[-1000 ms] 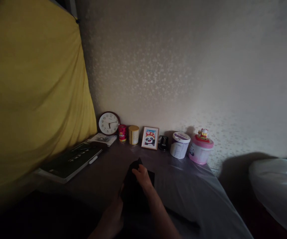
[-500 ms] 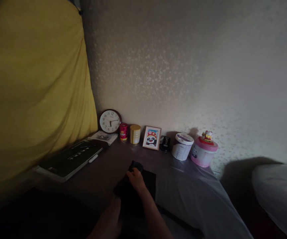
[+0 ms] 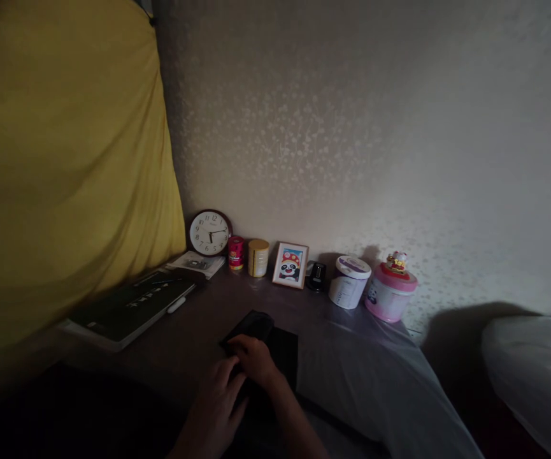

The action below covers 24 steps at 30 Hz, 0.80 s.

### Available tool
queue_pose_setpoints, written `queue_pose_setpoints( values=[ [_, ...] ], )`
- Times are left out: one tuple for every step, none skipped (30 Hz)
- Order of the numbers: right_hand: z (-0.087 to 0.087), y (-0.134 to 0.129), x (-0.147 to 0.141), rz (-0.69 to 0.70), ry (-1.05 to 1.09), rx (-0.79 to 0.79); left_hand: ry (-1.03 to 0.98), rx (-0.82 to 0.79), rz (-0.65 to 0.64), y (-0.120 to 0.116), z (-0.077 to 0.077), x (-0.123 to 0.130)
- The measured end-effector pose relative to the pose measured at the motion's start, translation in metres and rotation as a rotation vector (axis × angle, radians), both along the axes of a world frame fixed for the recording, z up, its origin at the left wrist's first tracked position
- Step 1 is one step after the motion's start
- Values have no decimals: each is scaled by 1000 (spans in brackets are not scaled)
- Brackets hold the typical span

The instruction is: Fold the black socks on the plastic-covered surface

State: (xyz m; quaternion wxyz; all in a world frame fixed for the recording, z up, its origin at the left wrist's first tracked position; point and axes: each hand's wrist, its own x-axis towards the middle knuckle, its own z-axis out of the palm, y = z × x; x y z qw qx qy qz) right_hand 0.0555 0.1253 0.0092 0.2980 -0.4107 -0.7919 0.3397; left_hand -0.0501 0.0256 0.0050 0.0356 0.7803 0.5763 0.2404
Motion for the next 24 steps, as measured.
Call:
queue_pose_setpoints(
  values=[
    [1, -1, 0, 24, 6, -12, 2, 18, -9, 0, 1, -1],
    [2, -2, 1, 43, 8, -21, 4, 35, -23, 1, 1, -1],
    [3, -2, 1, 51, 5, -25, 6, 49, -36, 1, 1, -2],
    [4, -2, 1, 54, 1, -26, 8, 60, -43, 1, 0, -3],
    [5, -2, 1, 58, -4, -29, 9, 71, -37, 2, -2, -3],
    [6, -1, 1, 64, -7, -35, 10, 84, -19, 3, -5, -3],
    [7, -1, 0, 73, -8, -41, 10, 98, 9, 5, -9, -2],
    [8, -1, 0, 85, -10, -42, 11, 114, 37, 6, -14, -1],
    [8, -1, 0, 95, -17, -34, 13, 135, 58, 7, -19, 0],
    [8, -1, 1, 100, -35, -9, 17, 158, 70, 8, -24, 0],
    [7, -2, 2, 95, -61, 34, 22, 181, 75, 9, -28, 1],
    [5, -2, 3, 84, -91, 95, 26, 208, 74, 10, -33, 1],
    [2, -2, 4, 69, -121, 164, 32, 241, 75, 11, -37, 2],
    [-1, -1, 6, 53, -144, 236, 41, 274, 75, 12, -41, 2],
    [-5, 1, 8, 43, -161, 304, 51, 300, 74, 13, -45, 2],
    [-9, 4, 10, 41, -170, 361, 64, 316, 74, 13, -48, 3],
    [-13, 8, 12, 41, -178, 405, 79, 322, 73, 14, -52, 3],
    [-17, 13, 14, 43, -190, 435, 95, 318, 71, 15, -55, 4],
    [-19, 18, 15, 38, -205, 456, 108, 306, 69, 16, -58, 4],
    [-21, 24, 16, 30, -225, 468, 118, 292, 67, 17, -60, 5],
    [-22, 31, 17, 18, -249, 475, 124, 275, 66, 18, -63, 5],
    [-22, 37, 18, 6, -276, 478, 129, 255, 63, 18, -65, 6],
    [-22, 44, 18, -5, -301, 481, 132, 230, 55, 19, -67, 5],
    [-21, 51, 18, -12, -324, 484, 133, 196, 43, 19, -69, 5]
  ],
)
